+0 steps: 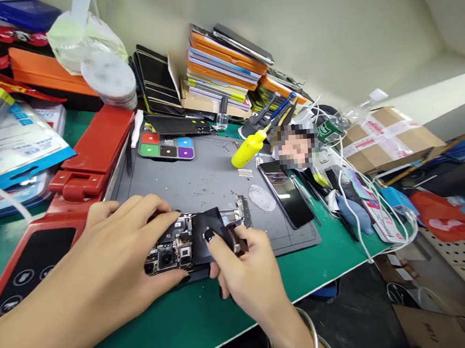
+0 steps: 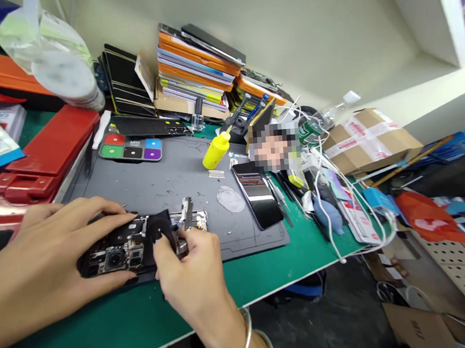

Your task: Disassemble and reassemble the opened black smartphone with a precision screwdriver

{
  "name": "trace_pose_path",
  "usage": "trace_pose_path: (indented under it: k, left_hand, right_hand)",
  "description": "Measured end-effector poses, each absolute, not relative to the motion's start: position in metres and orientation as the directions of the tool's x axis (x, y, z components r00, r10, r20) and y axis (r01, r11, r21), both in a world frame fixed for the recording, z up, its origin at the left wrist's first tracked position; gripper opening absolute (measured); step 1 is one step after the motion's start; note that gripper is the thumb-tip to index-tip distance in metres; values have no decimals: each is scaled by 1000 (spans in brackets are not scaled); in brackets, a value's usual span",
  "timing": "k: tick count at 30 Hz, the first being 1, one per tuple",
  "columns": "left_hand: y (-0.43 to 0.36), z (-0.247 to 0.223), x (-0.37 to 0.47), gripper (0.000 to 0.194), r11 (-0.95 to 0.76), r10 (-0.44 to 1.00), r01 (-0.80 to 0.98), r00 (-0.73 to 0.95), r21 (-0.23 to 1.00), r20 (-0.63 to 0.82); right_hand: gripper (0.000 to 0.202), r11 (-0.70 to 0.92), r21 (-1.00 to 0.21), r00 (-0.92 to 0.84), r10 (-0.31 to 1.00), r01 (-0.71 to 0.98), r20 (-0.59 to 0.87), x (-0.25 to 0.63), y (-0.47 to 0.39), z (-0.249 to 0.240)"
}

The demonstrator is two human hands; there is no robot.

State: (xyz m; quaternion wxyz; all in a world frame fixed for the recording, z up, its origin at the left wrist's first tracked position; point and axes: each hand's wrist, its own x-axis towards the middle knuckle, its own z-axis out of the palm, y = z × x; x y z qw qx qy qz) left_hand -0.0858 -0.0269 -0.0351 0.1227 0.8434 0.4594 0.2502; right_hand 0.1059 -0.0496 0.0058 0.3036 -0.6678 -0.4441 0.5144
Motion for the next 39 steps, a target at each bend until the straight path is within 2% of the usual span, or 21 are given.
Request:
trace_pose_path:
  k: [8,15,22,26,28,31,35,37,39]
  left_hand:
    - [-26,-50,-87,38,-584,805,711,445,391,392]
    - [-28,-40,-83,32,-530,847,768,467,358,253]
    - [-27,-36,-84,43,-548,836,726,450,416,315]
    - [-28,-29,-80,34,-477,879,754,405,451,253]
    - [-28,-27,-79,33,-478,878,751,408,455,249]
    - [-26,-28,-83,34,-489,872,753,421,441,248]
    - [-25,-29,-91,39,-580,814,697,516,423,267]
    - [-29,-29,-92,48,-576,817,688,497,442,292]
    - [-33,-28,-90,49,-538,843,688,455,487,288]
  right_hand:
    - [36,-304,-864,45,949,402,-312,110,-56,-3]
    - [37,-311,-843,60,946,439,-318,111,-57,-4]
    - [30,-259,-876,71,965,407,-252,110,-52,-3]
    - [26,-220,-902,28,974,371,-226,109,-53,-3]
    - [29,-154,-891,23,987,427,-160,107,-55,-1]
    - [32,15,-811,11,1000,585,27,99,-61,-1]
    - [18,205,-646,28,943,735,331,77,-77,-12]
    - [16,200,-589,66,915,783,398,66,-83,-19]
    - [13,209,-548,22,923,810,384,60,-86,-23]
